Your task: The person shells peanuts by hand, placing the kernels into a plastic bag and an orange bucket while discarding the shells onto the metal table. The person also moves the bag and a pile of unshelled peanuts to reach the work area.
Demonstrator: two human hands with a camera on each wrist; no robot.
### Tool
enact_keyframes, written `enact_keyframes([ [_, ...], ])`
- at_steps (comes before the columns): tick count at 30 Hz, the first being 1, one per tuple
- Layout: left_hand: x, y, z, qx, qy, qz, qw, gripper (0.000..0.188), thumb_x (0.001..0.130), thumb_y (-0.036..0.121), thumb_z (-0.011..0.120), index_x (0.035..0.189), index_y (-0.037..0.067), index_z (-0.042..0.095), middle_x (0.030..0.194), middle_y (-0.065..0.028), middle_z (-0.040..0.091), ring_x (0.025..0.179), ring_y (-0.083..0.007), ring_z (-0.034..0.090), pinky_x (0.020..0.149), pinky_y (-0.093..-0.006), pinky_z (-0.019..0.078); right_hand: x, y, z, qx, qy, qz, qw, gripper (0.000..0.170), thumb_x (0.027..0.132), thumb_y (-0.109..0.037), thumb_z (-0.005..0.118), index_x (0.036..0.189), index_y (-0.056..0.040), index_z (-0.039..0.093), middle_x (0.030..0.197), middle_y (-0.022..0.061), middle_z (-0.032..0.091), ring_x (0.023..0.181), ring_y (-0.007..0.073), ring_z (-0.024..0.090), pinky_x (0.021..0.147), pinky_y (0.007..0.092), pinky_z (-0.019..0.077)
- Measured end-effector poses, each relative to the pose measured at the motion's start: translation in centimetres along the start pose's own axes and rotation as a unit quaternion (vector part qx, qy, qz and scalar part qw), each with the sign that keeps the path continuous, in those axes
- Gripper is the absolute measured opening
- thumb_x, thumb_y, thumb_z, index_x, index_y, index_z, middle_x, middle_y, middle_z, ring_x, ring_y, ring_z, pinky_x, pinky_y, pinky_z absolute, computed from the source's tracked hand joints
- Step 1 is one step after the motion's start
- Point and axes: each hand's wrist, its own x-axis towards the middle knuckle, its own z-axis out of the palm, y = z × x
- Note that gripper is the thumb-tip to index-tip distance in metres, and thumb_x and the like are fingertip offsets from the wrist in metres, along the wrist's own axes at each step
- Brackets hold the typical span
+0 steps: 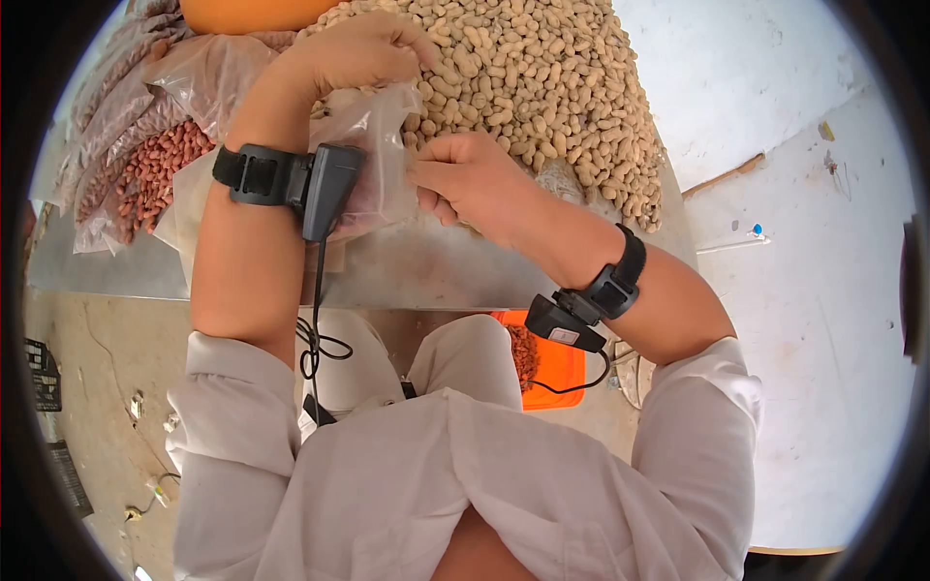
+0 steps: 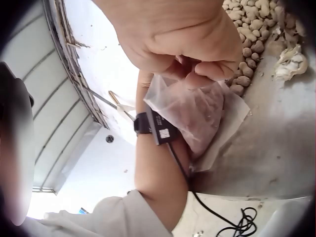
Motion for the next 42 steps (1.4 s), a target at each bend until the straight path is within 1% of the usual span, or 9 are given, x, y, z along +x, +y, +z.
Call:
enact_keyframes([
  [3, 0.7, 2.9, 2.2, -0.183, 0.024, 0.033, 0.982, 0.024, 0.081, 0.012, 0.057, 0.102, 0.003, 0.062, 0.066, 0.0055, 0.046, 0.056, -0.0029, 0.037, 0.05, -0.0172, 0.0291, -0.4, 1.0, 0.1, -0.025, -0.014, -0.014, 1.0, 0.018, 0.082, -0.016, 0.057, 0.072, -0.0014, 0.059, 0.061, 0.0036, 0.056, 0.048, 0.0097, 0.049, 0.043, 0.023, 0.0366],
  [6, 1.8, 3.9, 6.3, -0.489, -0.014, 0.071, 0.87, 0.024, 0.084, 0.012, 0.057, 0.105, 0.001, 0.06, 0.064, 0.0058, 0.043, 0.053, -0.0034, 0.034, 0.048, -0.0168, 0.0272, -0.7, 2.1, 0.4, -0.03, -0.033, -0.019, 0.999, 0.018, 0.081, -0.015, 0.056, 0.07, -0.0005, 0.058, 0.06, 0.0046, 0.057, 0.049, 0.009, 0.051, 0.045, 0.0242, 0.0375],
  [10, 2.6, 2.0, 10.7, -0.493, 0.036, -0.053, 0.868, 0.022, 0.084, 0.01, 0.056, 0.104, 0.0, 0.061, 0.063, 0.0051, 0.044, 0.052, -0.0042, 0.035, 0.047, -0.0174, 0.027, -1.9, 1.2, -1.5, -0.126, -0.076, 0.02, 0.989, 0.015, 0.078, -0.013, 0.057, 0.073, 0.0012, 0.06, 0.061, 0.0053, 0.058, 0.052, 0.0098, 0.054, 0.049, 0.0259, 0.0406],
  [12, 2.9, 1.0, 11.6, -0.472, 0.073, -0.109, 0.872, 0.022, 0.084, 0.009, 0.056, 0.103, -0.001, 0.061, 0.063, 0.0045, 0.045, 0.052, -0.0043, 0.036, 0.046, -0.0177, 0.0272, -2.1, 1.4, -3.9, -0.221, -0.035, -0.064, 0.972, 0.013, 0.077, -0.012, 0.058, 0.077, 0.0005, 0.062, 0.063, 0.0059, 0.059, 0.056, 0.0121, 0.056, 0.053, 0.0272, 0.0429],
  [17, 2.9, 1.2, 12.2, -0.391, 0.071, -0.118, 0.91, 0.017, 0.084, 0.009, 0.057, 0.097, 0.001, 0.063, 0.063, 0.0028, 0.048, 0.053, -0.0046, 0.039, 0.046, -0.0181, 0.0298, -0.5, 4.5, -12.9, -0.392, 0.152, -0.108, 0.901, 0.012, 0.076, -0.01, 0.061, 0.085, -0.003, 0.064, 0.079, 0.0111, 0.063, 0.069, 0.0216, 0.061, 0.062, 0.0318, 0.0469],
  [22, 3.3, 0.3, 13.0, -0.213, 0.056, -0.096, 0.971, 0.016, 0.081, 0.01, 0.059, 0.091, -0.001, 0.065, 0.08, -0.0024, 0.062, 0.072, -0.0094, 0.055, 0.066, -0.024, 0.0445, 1.2, 8.2, -14.4, -0.478, 0.188, -0.113, 0.851, 0.015, 0.072, -0.005, 0.059, 0.086, -0.0044, 0.064, 0.083, 0.0153, 0.061, 0.079, 0.0314, 0.06, 0.07, 0.0383, 0.0474],
  [29, 2.8, 0.4, 13.2, -0.194, 0.038, -0.081, 0.977, 0.014, 0.081, 0.008, 0.059, 0.091, -0.001, 0.065, 0.074, 0.001, 0.056, 0.068, -0.0065, 0.048, 0.061, -0.0228, 0.0417, 2.1, 8.2, -14.5, -0.517, 0.162, -0.094, 0.835, 0.02, 0.071, 0.001, 0.058, 0.089, -0.0046, 0.062, 0.092, 0.0165, 0.058, 0.087, 0.0331, 0.058, 0.074, 0.0399, 0.0475],
  [38, 2.9, 0.7, 13.2, -0.253, 0.056, -0.082, 0.962, 0.021, 0.082, 0.004, 0.06, 0.102, 0.0, 0.06, 0.079, 0.0017, 0.056, 0.068, -0.0058, 0.049, 0.061, -0.0214, 0.0421, 1.5, 5.9, -15.0, -0.517, 0.18, -0.123, 0.828, 0.014, 0.074, -0.001, 0.059, 0.088, -0.0028, 0.06, 0.087, 0.0113, 0.06, 0.08, 0.0286, 0.06, 0.068, 0.0367, 0.0478],
  [42, 3.2, 0.5, 13.4, -0.269, 0.117, -0.035, 0.955, 0.032, 0.082, 0.004, 0.063, 0.113, -0.003, 0.054, 0.084, 0.0008, 0.057, 0.07, -0.0057, 0.051, 0.063, -0.0202, 0.0429, 0.9, 2.5, -14.3, -0.169, 0.22, -0.225, 0.934, 0.007, 0.08, -0.009, 0.063, 0.085, -0.0037, 0.061, 0.075, 0.0036, 0.06, 0.068, 0.0147, 0.059, 0.056, 0.0264, 0.0458],
])
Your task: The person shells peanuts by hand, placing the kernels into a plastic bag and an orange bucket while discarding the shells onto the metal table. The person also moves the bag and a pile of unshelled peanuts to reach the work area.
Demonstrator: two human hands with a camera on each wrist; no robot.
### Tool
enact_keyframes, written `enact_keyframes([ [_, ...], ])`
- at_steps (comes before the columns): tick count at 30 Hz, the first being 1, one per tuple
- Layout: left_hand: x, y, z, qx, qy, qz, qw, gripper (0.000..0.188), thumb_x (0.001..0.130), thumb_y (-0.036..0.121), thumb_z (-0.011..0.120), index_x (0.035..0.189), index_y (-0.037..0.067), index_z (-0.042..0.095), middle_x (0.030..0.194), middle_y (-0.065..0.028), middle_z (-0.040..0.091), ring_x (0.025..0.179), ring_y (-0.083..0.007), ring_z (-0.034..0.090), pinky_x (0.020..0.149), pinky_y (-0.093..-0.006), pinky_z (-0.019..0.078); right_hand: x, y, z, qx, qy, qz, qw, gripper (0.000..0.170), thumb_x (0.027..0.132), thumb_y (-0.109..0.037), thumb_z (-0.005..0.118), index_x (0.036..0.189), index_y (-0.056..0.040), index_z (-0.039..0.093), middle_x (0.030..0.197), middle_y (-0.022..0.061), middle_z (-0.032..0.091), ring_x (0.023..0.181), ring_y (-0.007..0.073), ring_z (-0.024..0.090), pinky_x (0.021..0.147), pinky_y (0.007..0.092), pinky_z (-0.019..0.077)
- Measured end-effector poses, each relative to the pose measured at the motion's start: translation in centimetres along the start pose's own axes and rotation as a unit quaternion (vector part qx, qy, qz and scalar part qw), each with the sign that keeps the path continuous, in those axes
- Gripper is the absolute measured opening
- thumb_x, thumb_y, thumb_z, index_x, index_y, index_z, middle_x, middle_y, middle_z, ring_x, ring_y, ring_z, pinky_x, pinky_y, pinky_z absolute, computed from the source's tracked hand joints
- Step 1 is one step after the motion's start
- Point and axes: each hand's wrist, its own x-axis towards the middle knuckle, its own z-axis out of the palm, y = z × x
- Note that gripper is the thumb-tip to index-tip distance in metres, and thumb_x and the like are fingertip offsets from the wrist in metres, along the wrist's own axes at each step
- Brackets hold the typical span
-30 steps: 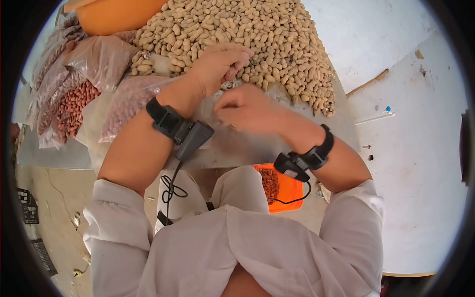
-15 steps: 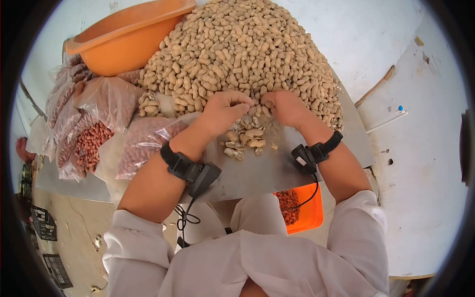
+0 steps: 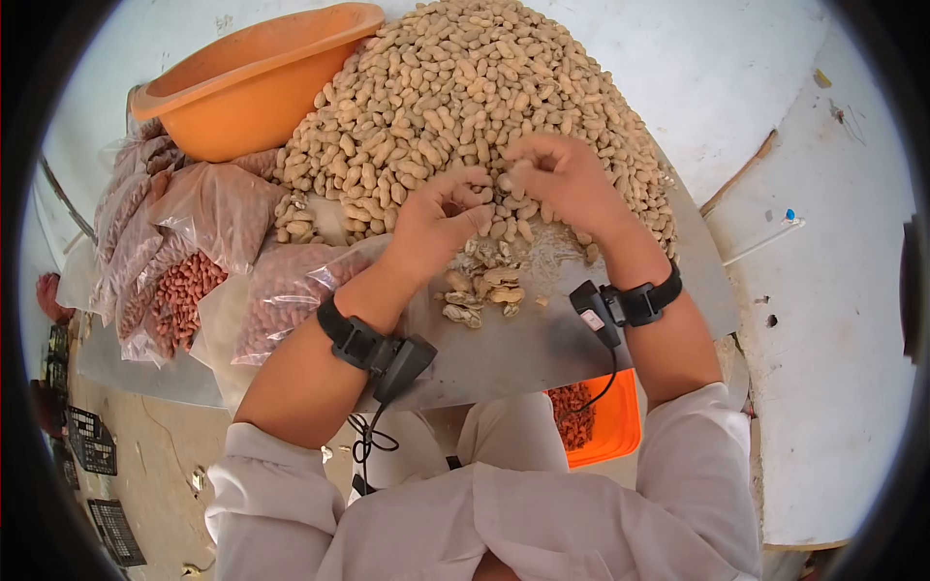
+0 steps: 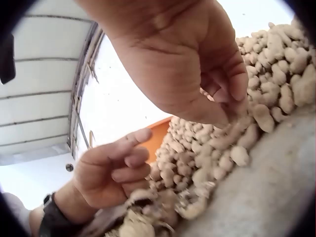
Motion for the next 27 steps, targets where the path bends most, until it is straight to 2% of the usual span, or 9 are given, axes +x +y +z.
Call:
enact_keyframes([
  [2, 0.1, 0.1, 0.0, -0.047, 0.032, 0.035, 0.998, 0.033, 0.083, 0.005, 0.063, 0.114, -0.004, 0.055, 0.085, 0.0003, 0.057, 0.071, -0.0057, 0.052, 0.064, -0.02, 0.0433, 0.4, -0.8, 1.1, 0.218, 0.005, 0.055, 0.974, 0.009, 0.084, -0.013, 0.063, 0.087, -0.0048, 0.061, 0.07, 0.0004, 0.059, 0.063, 0.0089, 0.057, 0.053, 0.0212, 0.0439],
  [5, 0.1, 0.3, -0.5, -0.06, 0.068, 0.044, 0.995, 0.032, 0.084, 0.005, 0.062, 0.114, -0.005, 0.056, 0.085, -0.0005, 0.058, 0.072, -0.006, 0.053, 0.065, -0.0203, 0.0441, 0.4, 0.2, 3.6, 0.359, 0.025, 0.044, 0.932, 0.012, 0.087, -0.016, 0.06, 0.092, -0.0041, 0.061, 0.07, 0.0015, 0.06, 0.056, 0.0081, 0.056, 0.051, 0.0197, 0.0435],
  [8, 0.1, 0.5, -0.4, -0.068, 0.078, 0.039, 0.994, 0.027, 0.085, 0.005, 0.062, 0.109, -0.005, 0.059, 0.083, -0.0013, 0.06, 0.073, -0.0063, 0.053, 0.066, -0.021, 0.0449, 0.0, 1.1, 5.1, 0.382, 0.017, 0.046, 0.923, 0.018, 0.086, -0.017, 0.061, 0.088, 0.001, 0.06, 0.069, 0.0039, 0.06, 0.055, 0.0104, 0.057, 0.048, 0.0209, 0.0438],
  [11, 0.0, 0.6, -0.2, -0.072, 0.074, 0.032, 0.994, 0.023, 0.086, 0.006, 0.06, 0.105, -0.005, 0.061, 0.082, -0.0024, 0.061, 0.074, -0.0072, 0.054, 0.066, -0.0213, 0.0453, -0.5, 1.9, 5.7, 0.39, 0.002, 0.06, 0.919, 0.021, 0.087, -0.018, 0.06, 0.093, 0.0016, 0.061, 0.072, 0.0045, 0.062, 0.06, 0.0099, 0.058, 0.052, 0.0216, 0.0457],
  [14, 0.0, 1.1, -0.2, -0.086, 0.065, 0.009, 0.994, 0.021, 0.087, 0.007, 0.059, 0.104, -0.005, 0.061, 0.082, -0.0034, 0.062, 0.074, -0.0085, 0.055, 0.066, -0.0215, 0.0456, -0.9, 1.6, 5.3, 0.329, -0.02, 0.027, 0.944, 0.022, 0.089, -0.017, 0.058, 0.104, -0.0011, 0.061, 0.074, 0.0037, 0.062, 0.064, 0.0085, 0.058, 0.055, 0.0205, 0.0463],
  [17, -0.2, 0.8, -0.1, -0.057, 0.058, 0.003, 0.997, 0.02, 0.087, 0.008, 0.058, 0.102, -0.005, 0.062, 0.082, -0.0046, 0.062, 0.073, -0.0098, 0.056, 0.066, -0.0218, 0.0457, -1.0, 1.8, 5.5, 0.3, -0.043, 0.08, 0.95, 0.027, 0.089, -0.018, 0.059, 0.109, 0.0002, 0.06, 0.076, 0.0042, 0.063, 0.065, 0.0083, 0.058, 0.058, 0.0206, 0.0473],
  [21, 0.1, 0.0, -0.2, 0.026, 0.08, 0.043, 0.996, 0.018, 0.087, 0.009, 0.057, 0.097, -0.005, 0.064, 0.08, -0.006, 0.062, 0.073, -0.0105, 0.056, 0.065, -0.0227, 0.0458, -1.0, 1.9, 5.1, 0.309, -0.067, 0.081, 0.945, 0.026, 0.087, -0.02, 0.06, 0.1, 0.0023, 0.064, 0.08, 0.0059, 0.064, 0.066, 0.01, 0.059, 0.06, 0.0225, 0.049],
  [23, 0.1, 0.0, -0.3, 0.03, 0.06, 0.035, 0.997, 0.022, 0.088, 0.013, 0.058, 0.102, -0.004, 0.063, 0.082, -0.0029, 0.061, 0.074, -0.0079, 0.053, 0.067, -0.021, 0.0438, -1.1, 2.1, 5.0, 0.299, -0.063, 0.083, 0.949, 0.024, 0.086, -0.019, 0.06, 0.097, 0.0022, 0.064, 0.077, 0.0056, 0.063, 0.063, 0.0099, 0.058, 0.058, 0.0228, 0.0483],
  [27, 0.0, -0.1, 0.1, 0.046, 0.082, 0.027, 0.995, 0.017, 0.086, 0.008, 0.058, 0.094, -0.004, 0.065, 0.079, -0.0049, 0.062, 0.072, -0.0104, 0.056, 0.064, -0.0231, 0.046, -1.2, 2.0, 5.1, 0.169, -0.04, 0.056, 0.983, 0.022, 0.086, -0.016, 0.061, 0.098, 0.0023, 0.065, 0.073, 0.0026, 0.06, 0.062, 0.0068, 0.055, 0.054, 0.0216, 0.0446],
])
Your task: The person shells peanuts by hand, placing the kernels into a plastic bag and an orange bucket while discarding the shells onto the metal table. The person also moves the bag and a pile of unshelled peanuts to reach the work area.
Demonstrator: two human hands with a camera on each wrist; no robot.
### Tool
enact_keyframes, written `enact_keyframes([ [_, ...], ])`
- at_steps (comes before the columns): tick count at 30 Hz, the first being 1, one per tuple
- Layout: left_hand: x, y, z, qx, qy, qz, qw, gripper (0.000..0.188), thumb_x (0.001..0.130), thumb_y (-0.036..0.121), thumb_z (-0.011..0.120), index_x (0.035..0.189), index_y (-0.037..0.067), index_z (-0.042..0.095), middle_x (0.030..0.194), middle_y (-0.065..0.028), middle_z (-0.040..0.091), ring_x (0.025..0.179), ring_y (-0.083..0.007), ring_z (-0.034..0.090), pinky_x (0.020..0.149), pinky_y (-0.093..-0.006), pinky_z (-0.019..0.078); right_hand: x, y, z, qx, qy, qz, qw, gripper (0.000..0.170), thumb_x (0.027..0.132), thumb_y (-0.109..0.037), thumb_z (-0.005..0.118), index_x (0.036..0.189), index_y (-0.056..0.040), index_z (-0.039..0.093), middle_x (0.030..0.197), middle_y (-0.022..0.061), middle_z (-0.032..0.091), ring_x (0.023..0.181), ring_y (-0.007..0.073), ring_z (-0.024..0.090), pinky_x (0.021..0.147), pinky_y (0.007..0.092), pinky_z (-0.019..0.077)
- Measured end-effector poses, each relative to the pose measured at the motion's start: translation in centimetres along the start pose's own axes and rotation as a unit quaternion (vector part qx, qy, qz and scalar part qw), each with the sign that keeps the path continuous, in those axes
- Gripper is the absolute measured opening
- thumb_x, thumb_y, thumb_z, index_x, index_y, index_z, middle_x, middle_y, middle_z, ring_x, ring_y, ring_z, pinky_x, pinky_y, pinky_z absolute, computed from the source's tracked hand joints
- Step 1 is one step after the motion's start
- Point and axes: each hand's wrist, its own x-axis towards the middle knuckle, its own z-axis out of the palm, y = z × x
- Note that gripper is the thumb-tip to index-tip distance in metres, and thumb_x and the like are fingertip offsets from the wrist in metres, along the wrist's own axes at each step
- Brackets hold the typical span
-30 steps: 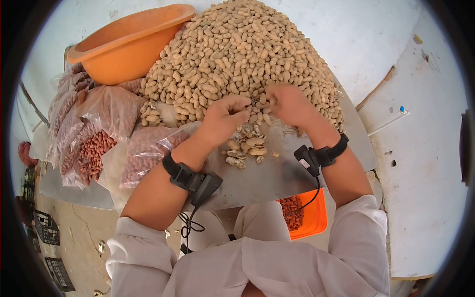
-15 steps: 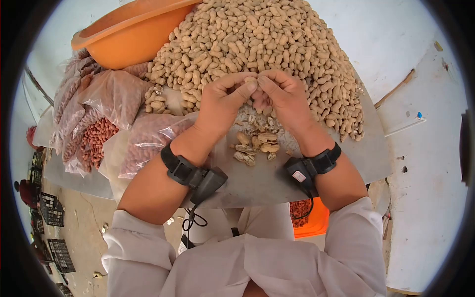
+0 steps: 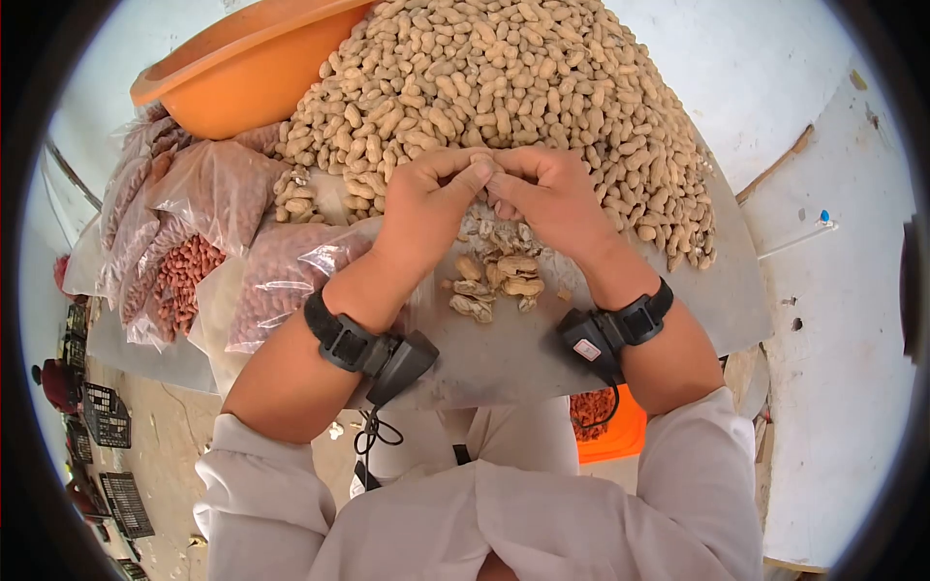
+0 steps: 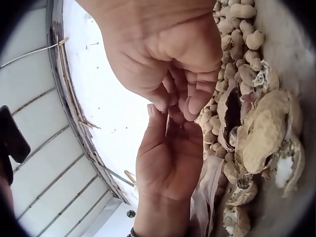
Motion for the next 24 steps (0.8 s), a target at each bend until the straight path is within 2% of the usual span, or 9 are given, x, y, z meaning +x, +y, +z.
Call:
enact_keyframes([
  [2, -0.1, -0.2, 0.2, -0.006, 0.011, -0.003, 1.0, 0.016, 0.086, 0.009, 0.058, 0.093, -0.004, 0.065, 0.079, -0.0043, 0.062, 0.071, -0.0098, 0.056, 0.064, -0.0228, 0.0455, -0.1, -0.1, 0.3, -0.018, 0.018, 0.0, 1.0, 0.021, 0.085, -0.015, 0.061, 0.095, 0.003, 0.065, 0.072, 0.0025, 0.06, 0.061, 0.0064, 0.054, 0.053, 0.0215, 0.0436],
  [5, -0.1, -0.2, 0.1, -0.017, 0.011, -0.031, 0.999, 0.02, 0.088, 0.013, 0.057, 0.097, -0.004, 0.064, 0.08, -0.0025, 0.061, 0.072, -0.0073, 0.051, 0.065, -0.0207, 0.0427, 0.1, 0.6, 0.9, -0.038, 0.064, -0.034, 0.997, 0.02, 0.08, -0.017, 0.062, 0.078, 0.0033, 0.065, 0.06, 0.0048, 0.059, 0.054, 0.0092, 0.056, 0.05, 0.0237, 0.0438],
  [11, -0.1, 0.3, -0.1, -0.09, -0.019, -0.07, 0.993, 0.021, 0.091, 0.015, 0.054, 0.098, -0.002, 0.063, 0.079, -0.0014, 0.059, 0.071, -0.0069, 0.048, 0.066, -0.0203, 0.0417, 0.1, 0.9, 1.0, 0.122, 0.057, 0.006, 0.991, 0.019, 0.08, -0.016, 0.062, 0.076, 0.0016, 0.066, 0.061, 0.0043, 0.06, 0.051, 0.0093, 0.053, 0.047, 0.0229, 0.0413],
  [14, 0.2, 0.0, -0.2, -0.184, -0.03, -0.077, 0.979, 0.022, 0.093, 0.018, 0.052, 0.1, -0.001, 0.061, 0.079, -0.0008, 0.058, 0.069, -0.0074, 0.049, 0.065, -0.0211, 0.0424, 0.0, 0.9, 0.7, 0.216, 0.039, 0.008, 0.976, 0.017, 0.087, -0.015, 0.059, 0.086, 0.0013, 0.064, 0.069, 0.0039, 0.059, 0.056, 0.0098, 0.051, 0.049, 0.022, 0.0389],
  [17, 0.2, -0.1, -0.2, -0.265, -0.025, -0.093, 0.959, 0.024, 0.094, 0.02, 0.051, 0.102, -0.001, 0.06, 0.08, -0.0006, 0.057, 0.068, -0.008, 0.049, 0.065, -0.0218, 0.043, 0.4, 1.7, 0.7, 0.311, 0.028, 0.003, 0.95, 0.016, 0.084, -0.015, 0.06, 0.085, 0.0009, 0.064, 0.071, 0.0048, 0.061, 0.056, 0.0096, 0.053, 0.05, 0.0214, 0.0395],
  [20, 0.2, 0.0, -0.3, -0.284, -0.012, -0.144, 0.948, 0.022, 0.093, 0.02, 0.051, 0.098, 0.0, 0.06, 0.079, -0.0008, 0.057, 0.068, -0.0085, 0.05, 0.064, -0.0225, 0.0433, 0.3, 0.9, 0.7, 0.414, 0.059, 0.037, 0.908, 0.016, 0.084, -0.014, 0.059, 0.092, -0.0001, 0.063, 0.075, 0.0044, 0.058, 0.059, 0.0101, 0.054, 0.051, 0.0208, 0.0388],
  [23, 0.3, -0.4, -0.6, -0.258, -0.019, -0.181, 0.949, 0.018, 0.092, 0.019, 0.054, 0.089, 0.002, 0.061, 0.075, -0.0001, 0.057, 0.065, -0.0076, 0.051, 0.06, -0.0212, 0.0432, 0.4, 1.6, -0.1, 0.404, -0.007, -0.004, 0.915, 0.024, 0.082, -0.005, 0.058, 0.106, -0.0019, 0.06, 0.082, 0.0041, 0.056, 0.063, 0.0102, 0.052, 0.053, 0.022, 0.0394],
  [24, 0.4, -0.5, -0.7, -0.245, -0.024, -0.186, 0.951, 0.017, 0.091, 0.019, 0.055, 0.086, 0.003, 0.062, 0.073, 0.0003, 0.057, 0.064, -0.0072, 0.051, 0.058, -0.0205, 0.0431, 0.3, 1.3, 0.0, 0.344, -0.009, -0.011, 0.939, 0.026, 0.081, -0.004, 0.059, 0.107, -0.0022, 0.061, 0.082, 0.0031, 0.056, 0.064, 0.01, 0.052, 0.054, 0.0221, 0.0402],
])
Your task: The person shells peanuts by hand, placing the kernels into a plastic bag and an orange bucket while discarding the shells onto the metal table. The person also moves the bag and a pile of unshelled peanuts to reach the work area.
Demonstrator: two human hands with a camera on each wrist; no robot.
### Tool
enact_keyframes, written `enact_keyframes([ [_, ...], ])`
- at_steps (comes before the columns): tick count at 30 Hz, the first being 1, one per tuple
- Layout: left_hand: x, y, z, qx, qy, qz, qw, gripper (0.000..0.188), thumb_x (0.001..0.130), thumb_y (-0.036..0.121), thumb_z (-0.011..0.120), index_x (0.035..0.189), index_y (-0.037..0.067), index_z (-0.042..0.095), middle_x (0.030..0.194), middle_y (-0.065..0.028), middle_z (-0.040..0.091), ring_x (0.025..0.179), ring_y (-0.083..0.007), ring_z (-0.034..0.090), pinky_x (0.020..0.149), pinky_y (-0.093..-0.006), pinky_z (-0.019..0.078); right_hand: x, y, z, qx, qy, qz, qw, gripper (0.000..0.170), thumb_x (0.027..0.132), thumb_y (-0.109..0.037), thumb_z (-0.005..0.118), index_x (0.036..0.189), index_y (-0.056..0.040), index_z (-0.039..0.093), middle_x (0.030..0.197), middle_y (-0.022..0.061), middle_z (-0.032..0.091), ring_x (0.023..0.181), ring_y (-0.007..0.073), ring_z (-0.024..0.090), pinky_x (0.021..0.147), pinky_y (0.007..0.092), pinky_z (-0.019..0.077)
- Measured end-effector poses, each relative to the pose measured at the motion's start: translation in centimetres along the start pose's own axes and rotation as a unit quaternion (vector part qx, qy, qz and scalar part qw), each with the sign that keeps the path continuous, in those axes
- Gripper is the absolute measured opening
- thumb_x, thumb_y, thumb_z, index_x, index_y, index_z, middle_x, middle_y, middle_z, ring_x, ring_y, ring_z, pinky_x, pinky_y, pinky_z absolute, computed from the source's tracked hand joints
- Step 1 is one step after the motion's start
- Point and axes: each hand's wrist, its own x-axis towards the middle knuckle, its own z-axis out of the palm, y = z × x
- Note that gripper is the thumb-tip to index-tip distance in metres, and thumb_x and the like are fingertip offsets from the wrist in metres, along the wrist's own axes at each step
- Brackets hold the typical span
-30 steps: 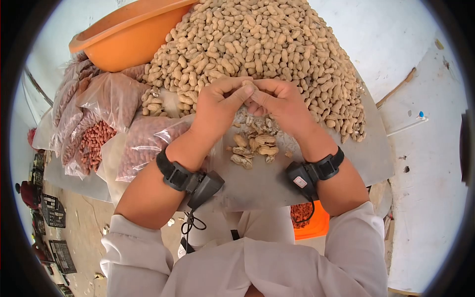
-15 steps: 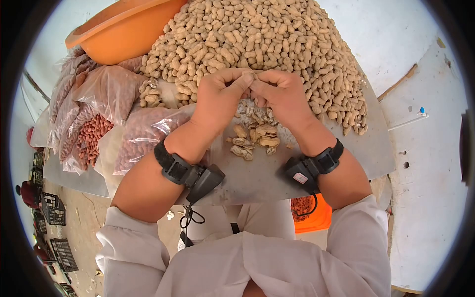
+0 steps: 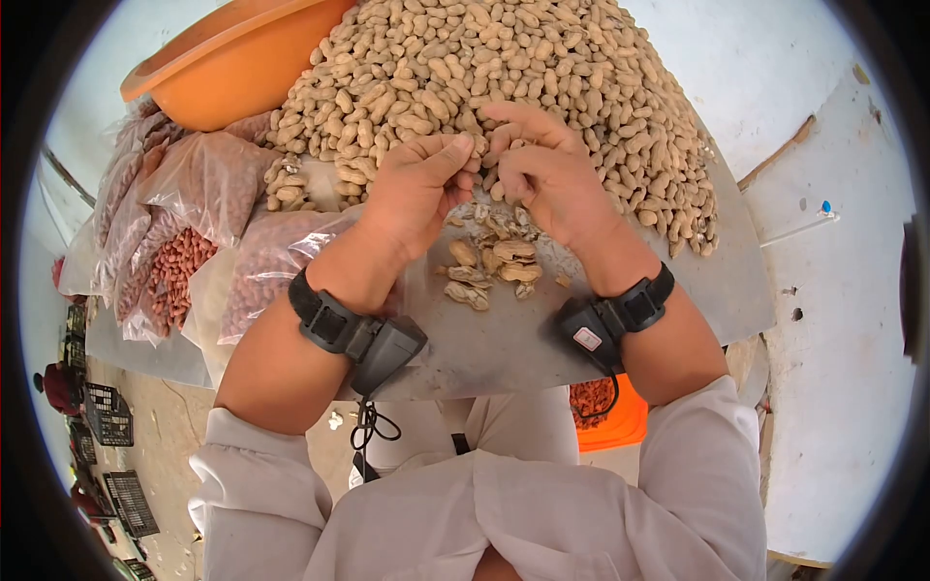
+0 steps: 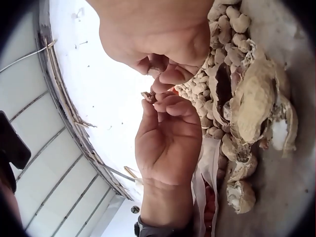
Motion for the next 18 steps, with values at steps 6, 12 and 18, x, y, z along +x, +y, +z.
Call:
enact_keyframes([
  [6, -0.3, 0.4, -0.2, 0.061, -0.05, -0.066, 0.995, 0.019, 0.091, 0.021, 0.057, 0.087, 0.003, 0.062, 0.071, 0.0002, 0.056, 0.059, -0.0066, 0.051, 0.054, -0.0188, 0.0424, 0.1, -1.5, -0.1, -0.332, -0.076, -0.02, 0.94, 0.029, 0.079, -0.005, 0.065, 0.108, -0.0029, 0.063, 0.084, 0.0006, 0.059, 0.073, 0.007, 0.054, 0.061, 0.0211, 0.0438],
  [12, -0.5, 0.8, -0.2, -0.011, -0.128, -0.104, 0.986, 0.021, 0.091, 0.023, 0.057, 0.09, 0.002, 0.06, 0.073, -0.0008, 0.057, 0.059, -0.0065, 0.052, 0.056, -0.0194, 0.0462, -0.1, -2.2, -0.6, -0.266, -0.119, -0.015, 0.957, 0.024, 0.083, -0.012, 0.064, 0.105, -0.0012, 0.063, 0.085, 0.0029, 0.064, 0.073, 0.0059, 0.057, 0.059, 0.0191, 0.0434],
  [18, -0.7, 0.9, 0.0, -0.014, -0.133, -0.095, 0.986, 0.024, 0.092, 0.023, 0.054, 0.088, 0.0, 0.059, 0.073, -0.0024, 0.057, 0.061, -0.0101, 0.048, 0.054, -0.0226, 0.0422, -0.3, -2.5, -0.7, -0.16, -0.133, 0.026, 0.978, 0.024, 0.083, -0.018, 0.065, 0.101, -0.0025, 0.066, 0.082, 0.0032, 0.064, 0.07, 0.0063, 0.056, 0.058, 0.0193, 0.0426],
])
